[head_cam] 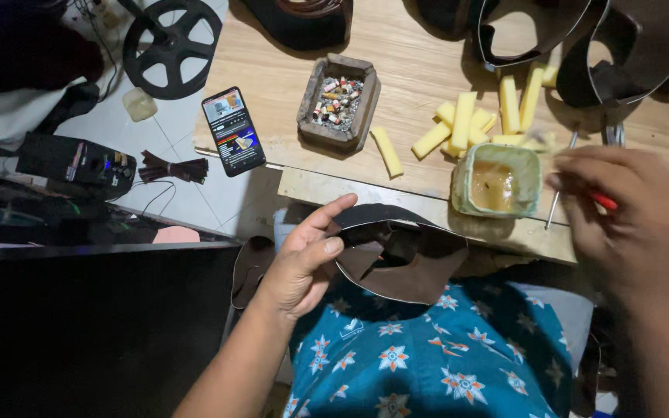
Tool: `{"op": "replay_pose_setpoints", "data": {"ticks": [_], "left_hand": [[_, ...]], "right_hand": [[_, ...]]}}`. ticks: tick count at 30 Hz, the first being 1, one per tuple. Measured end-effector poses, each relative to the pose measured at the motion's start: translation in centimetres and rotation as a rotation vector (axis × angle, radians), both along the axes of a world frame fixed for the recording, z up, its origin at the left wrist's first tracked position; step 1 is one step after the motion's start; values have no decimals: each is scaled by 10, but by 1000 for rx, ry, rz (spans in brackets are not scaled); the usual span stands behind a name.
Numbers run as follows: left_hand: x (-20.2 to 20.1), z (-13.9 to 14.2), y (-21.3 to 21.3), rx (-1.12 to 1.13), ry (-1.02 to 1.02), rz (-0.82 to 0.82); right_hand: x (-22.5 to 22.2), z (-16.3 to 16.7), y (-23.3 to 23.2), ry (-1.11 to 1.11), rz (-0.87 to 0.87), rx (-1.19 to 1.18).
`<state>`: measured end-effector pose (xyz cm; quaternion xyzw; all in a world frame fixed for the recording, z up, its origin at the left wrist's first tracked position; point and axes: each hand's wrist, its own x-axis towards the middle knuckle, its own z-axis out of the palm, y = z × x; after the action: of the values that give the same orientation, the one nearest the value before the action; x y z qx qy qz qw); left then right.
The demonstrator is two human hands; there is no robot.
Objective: The person holds a shoe upper component in one hand and uses a brush to apply glue from a container onto its inner edge, working on one component at a time. They dip the brush back into the glue container repeatedly and set finished components on the table with others.
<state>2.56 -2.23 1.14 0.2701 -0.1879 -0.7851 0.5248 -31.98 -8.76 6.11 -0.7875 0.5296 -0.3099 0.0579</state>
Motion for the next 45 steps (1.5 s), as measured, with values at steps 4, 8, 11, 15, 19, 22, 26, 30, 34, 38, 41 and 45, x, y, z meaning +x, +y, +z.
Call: {"op": "replay_pose_setpoints", "data": {"ticks": [4, 8, 11, 15, 19, 22, 26, 30, 34, 38, 41, 45], "left_hand": [[-4, -4, -3, 1, -7, 1], [-13, -4, -3, 20, -75, -40], [-21, -3, -3, -5, -70, -80], [-23, -2, -3, -1, -96, -91], [-16, -2, -2, -16, -131, -57], [-11, 0, -3, -14, -128, -44], [-16, 0, -3, -2, -125, -53], [-20, -6, 2, -10, -125, -94], [-12, -11, 4, -58, -138, -77], [-5, -3, 2, -142, -153, -94], [-11, 6, 1, -148, -152, -128], [-19, 12, 2, -137, -156, -117]], "right_hand": [[4, 25, 19, -43, -96, 236], [37, 27, 46, -557, 222, 544], [69, 9, 55, -549, 445, 457], [84, -10, 52, -510, 549, 554], [63, 0, 50, -403, 505, 571], [51, 16, 56, -489, 436, 485], [63, 21, 58, -521, 527, 441], [89, 4, 49, -411, 580, 422], [81, 8, 47, -329, 538, 484], [66, 24, 60, -544, 412, 437], [77, 18, 64, -520, 486, 459], [86, 5, 63, -458, 637, 544]]}}
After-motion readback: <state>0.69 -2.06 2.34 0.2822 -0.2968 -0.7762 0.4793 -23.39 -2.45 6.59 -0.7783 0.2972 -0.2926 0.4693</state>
